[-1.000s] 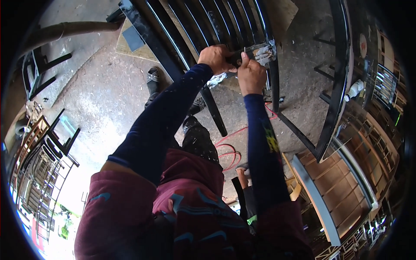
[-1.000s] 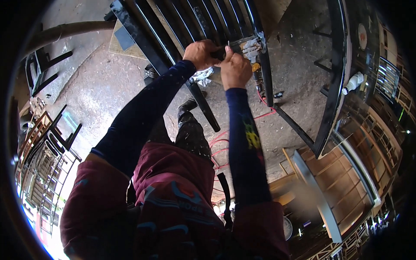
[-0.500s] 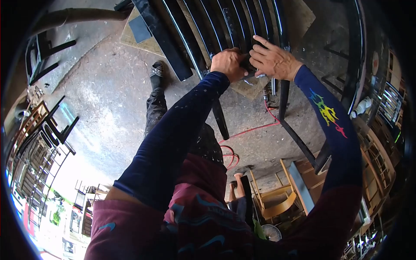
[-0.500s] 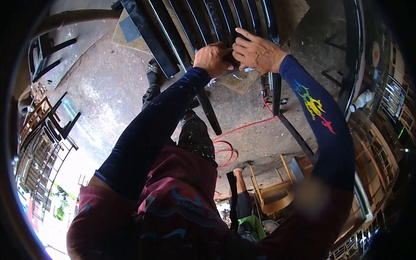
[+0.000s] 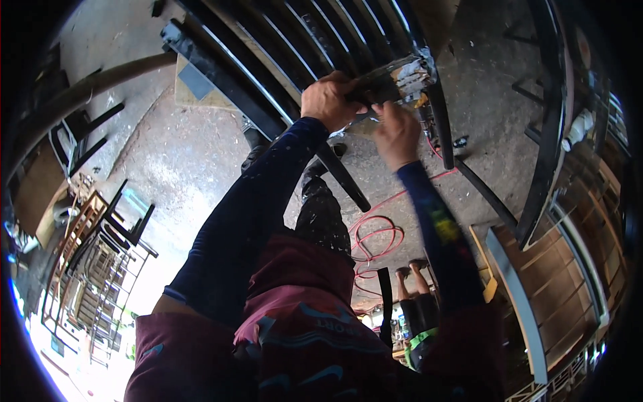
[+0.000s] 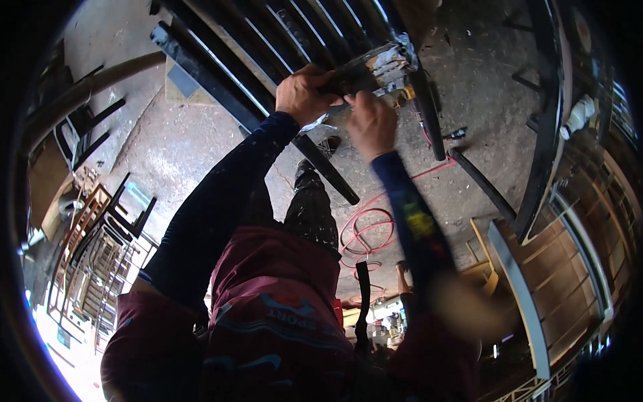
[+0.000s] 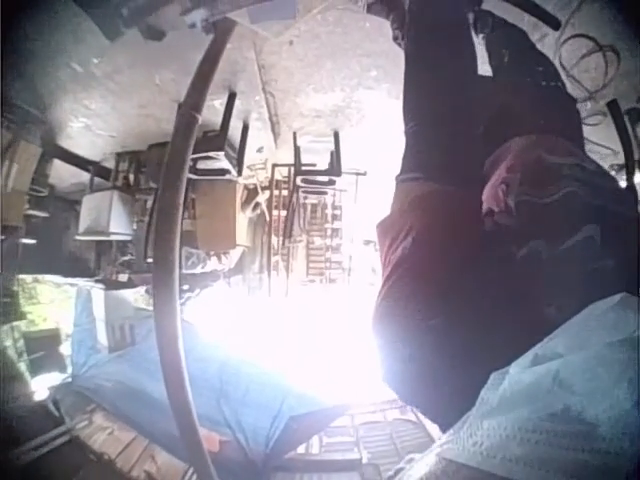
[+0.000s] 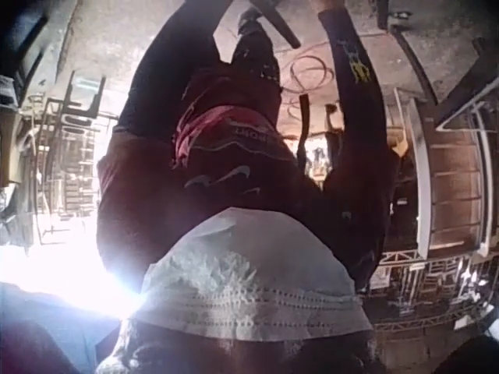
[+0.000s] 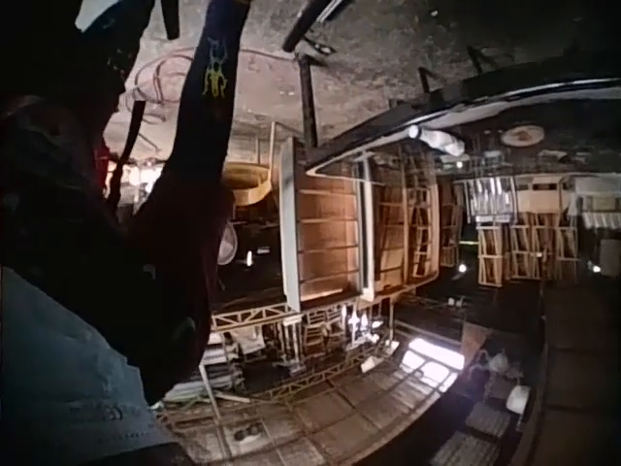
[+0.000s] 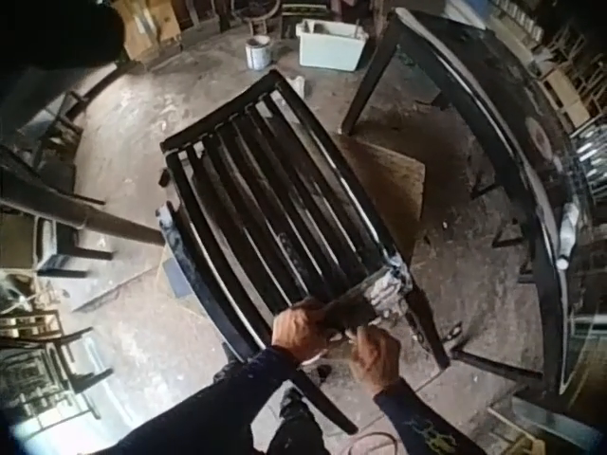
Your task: Repairing a metal and wood chair using pliers and a pneumatic nail gun to secure components.
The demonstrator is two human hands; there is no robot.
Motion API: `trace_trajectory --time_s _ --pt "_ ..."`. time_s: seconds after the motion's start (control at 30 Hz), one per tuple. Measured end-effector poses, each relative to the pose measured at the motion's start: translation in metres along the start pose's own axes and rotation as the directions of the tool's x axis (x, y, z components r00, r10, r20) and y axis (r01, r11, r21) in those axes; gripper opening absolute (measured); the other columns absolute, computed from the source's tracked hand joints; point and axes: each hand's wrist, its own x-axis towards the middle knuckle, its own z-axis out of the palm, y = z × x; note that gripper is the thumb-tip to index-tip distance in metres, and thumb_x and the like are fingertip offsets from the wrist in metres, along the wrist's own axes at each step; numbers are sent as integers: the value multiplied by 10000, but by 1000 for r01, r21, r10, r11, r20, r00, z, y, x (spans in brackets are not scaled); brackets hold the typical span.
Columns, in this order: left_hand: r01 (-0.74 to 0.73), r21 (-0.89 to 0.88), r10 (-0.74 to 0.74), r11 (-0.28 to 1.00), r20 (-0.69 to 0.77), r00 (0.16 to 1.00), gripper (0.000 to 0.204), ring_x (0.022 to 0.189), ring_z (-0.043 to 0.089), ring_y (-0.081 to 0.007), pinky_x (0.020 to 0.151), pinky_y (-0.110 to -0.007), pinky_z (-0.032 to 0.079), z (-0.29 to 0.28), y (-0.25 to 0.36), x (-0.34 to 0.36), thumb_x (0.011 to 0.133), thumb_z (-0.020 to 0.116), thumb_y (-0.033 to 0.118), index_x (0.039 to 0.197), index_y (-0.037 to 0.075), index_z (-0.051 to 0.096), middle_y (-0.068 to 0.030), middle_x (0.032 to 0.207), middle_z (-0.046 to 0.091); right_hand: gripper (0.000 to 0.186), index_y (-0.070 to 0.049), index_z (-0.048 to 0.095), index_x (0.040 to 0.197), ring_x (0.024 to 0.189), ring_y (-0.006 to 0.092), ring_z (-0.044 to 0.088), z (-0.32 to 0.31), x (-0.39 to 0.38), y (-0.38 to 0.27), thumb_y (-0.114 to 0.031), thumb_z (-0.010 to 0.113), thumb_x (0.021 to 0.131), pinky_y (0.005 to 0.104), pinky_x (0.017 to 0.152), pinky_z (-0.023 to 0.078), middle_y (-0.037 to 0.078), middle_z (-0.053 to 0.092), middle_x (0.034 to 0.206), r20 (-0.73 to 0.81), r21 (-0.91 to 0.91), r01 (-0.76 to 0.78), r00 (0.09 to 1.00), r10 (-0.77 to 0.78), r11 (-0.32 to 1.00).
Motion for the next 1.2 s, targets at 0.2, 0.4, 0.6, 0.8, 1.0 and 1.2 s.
trace_trajectory --time_s 0.2,0.4,0.6,0.8,1.0,1.2 --pt "-156 -2 156 988 14 988 461 984 690 -259 835 -360 559 9 -13 18 750 803 405 1158 195 760 -31 1106 680 433 45 699 920 838 466 679 70 22 -91 -252 413 1049 502 751 539 261 711 853 -163 638 -651 408 898 411" --pt "-141 23 140 990 42 989 494 1040 676 -248 871 -360 553 -1 -18 15 762 808 425 1194 195 744 -42 1148 666 484 -31 714 962 684 117 654 27 6 -90 -446 484 1054 291 514 529 58 640 718 388 715 -698 425 818 24" --pt "-76 4 76 997 81 994 585 1086 658 -253 910 -360 547 -15 -13 10 726 830 492 1209 176 737 -30 1161 650 211 -40 661 1093 847 356 686 -53 15 -75 -180 613 943 403 708 570 130 667 945 59 -372 95 995 -79 923" --pt "-86 3 86 996 80 993 575 1147 644 -253 935 -364 540 -11 -14 11 731 824 500 1197 175 740 -19 1210 648 197 -31 737 968 786 225 718 -48 61 -64 -152 614 871 318 667 568 135 712 896 721 -443 662 664 -198 605" --pt "-158 -93 154 983 -44 987 551 1022 679 -274 856 -375 551 -1 -23 13 691 849 486 1150 192 761 -37 1102 668 172 -47 758 856 850 236 722 -53 85 -50 -113 599 863 352 676 580 122 715 841 877 -263 848 409 -252 460" --pt "-150 -56 151 987 15 988 567 1010 680 -284 851 -379 554 -4 -25 13 695 844 483 1161 172 757 -51 1107 679 276 -42 711 997 777 230 721 -49 68 -33 -274 563 981 341 660 569 109 705 848 761 -365 764 575 -302 532"
